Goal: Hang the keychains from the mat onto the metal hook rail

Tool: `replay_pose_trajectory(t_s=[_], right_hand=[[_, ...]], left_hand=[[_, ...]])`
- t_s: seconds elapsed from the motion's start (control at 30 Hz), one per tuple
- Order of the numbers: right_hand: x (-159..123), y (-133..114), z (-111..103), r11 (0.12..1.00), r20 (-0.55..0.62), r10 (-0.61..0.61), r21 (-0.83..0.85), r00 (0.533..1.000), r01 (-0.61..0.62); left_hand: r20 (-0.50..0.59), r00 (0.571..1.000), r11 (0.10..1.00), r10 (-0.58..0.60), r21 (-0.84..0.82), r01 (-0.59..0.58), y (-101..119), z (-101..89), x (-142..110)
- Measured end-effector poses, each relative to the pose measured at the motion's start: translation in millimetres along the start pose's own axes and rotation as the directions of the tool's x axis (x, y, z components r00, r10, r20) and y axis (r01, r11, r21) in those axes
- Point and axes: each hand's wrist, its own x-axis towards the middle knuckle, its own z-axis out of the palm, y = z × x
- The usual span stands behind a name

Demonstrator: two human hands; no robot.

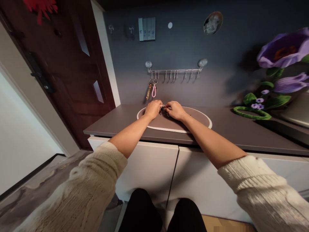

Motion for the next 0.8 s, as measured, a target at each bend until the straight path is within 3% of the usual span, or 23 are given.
replay_pose_trajectory(t_s=[0.4, 0.8], right_hand=[[1.3, -1.7, 0.1, 0.991, -0.131, 0.003, 0.132, 0.991, 0.014], [2.2, 1.0, -1.7, 0.986, -0.169, 0.023, 0.165, 0.985, 0.005]], left_hand=[[-0.043, 0.999, 0.999, 0.014, -0.048, -0.016, -0.9, 2.5, 1.9], [-0.09, 0.995, 0.993, 0.044, -0.104, -0.054, -1.1, 5.1, 3.5]])
